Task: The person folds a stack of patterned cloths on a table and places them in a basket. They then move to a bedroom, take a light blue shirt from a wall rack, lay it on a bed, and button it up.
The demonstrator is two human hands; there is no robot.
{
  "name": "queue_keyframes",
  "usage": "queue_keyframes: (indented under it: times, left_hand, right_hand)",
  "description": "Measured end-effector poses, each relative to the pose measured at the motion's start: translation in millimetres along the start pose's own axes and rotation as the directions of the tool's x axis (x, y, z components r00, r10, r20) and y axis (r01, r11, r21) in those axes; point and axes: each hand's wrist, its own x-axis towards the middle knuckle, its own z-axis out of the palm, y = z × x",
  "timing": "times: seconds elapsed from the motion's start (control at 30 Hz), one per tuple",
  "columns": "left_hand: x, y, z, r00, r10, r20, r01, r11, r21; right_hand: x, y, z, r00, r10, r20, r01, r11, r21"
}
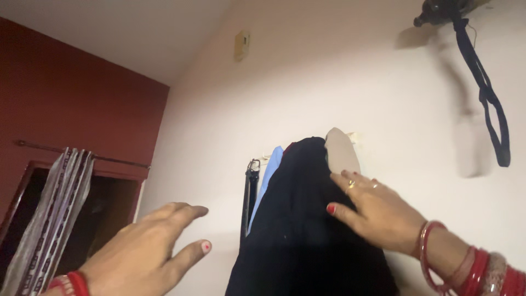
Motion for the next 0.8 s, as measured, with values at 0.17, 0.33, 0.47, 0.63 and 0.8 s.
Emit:
queue_keyframes:
  times: [0.17, 0.33, 0.47, 0.63, 0.8]
  left_hand:
    - [25.9, 33.2, 19.5, 0.998, 0.055, 0.015, -0.055, 0.998, 0.010]
    - [47.8, 57.5, 35.7, 0.998, 0.060, 0.008, -0.060, 0.998, -0.004]
    - [64.3, 72.7, 46.8, 0.999, 0.043, 0.016, -0.043, 0.999, 0.003]
    - [80.5, 89.3, 65.2, 0.999, 0.039, -0.006, -0.039, 0.999, -0.030]
    - [96.4, 102.4, 87.2, 0.999, 0.012, 0.037, -0.010, 0.998, -0.062]
  right_hand:
    - [-5.8, 20.2, 19.4, 0.999, -0.008, 0.044, 0.007, 1.000, 0.031]
    - [-4.5, 52.5, 18.4, 0.995, 0.056, 0.081, -0.055, 0.998, -0.020]
    - [0.5, 76.4, 25.6, 0.986, 0.113, 0.126, -0.103, 0.991, -0.089]
    - [0.0, 103.1, 47.2, 0.988, 0.126, 0.093, -0.097, 0.959, -0.268]
    - [-6.6, 115.0, 64.3, 0.999, 0.012, 0.037, 0.008, 0.863, -0.505]
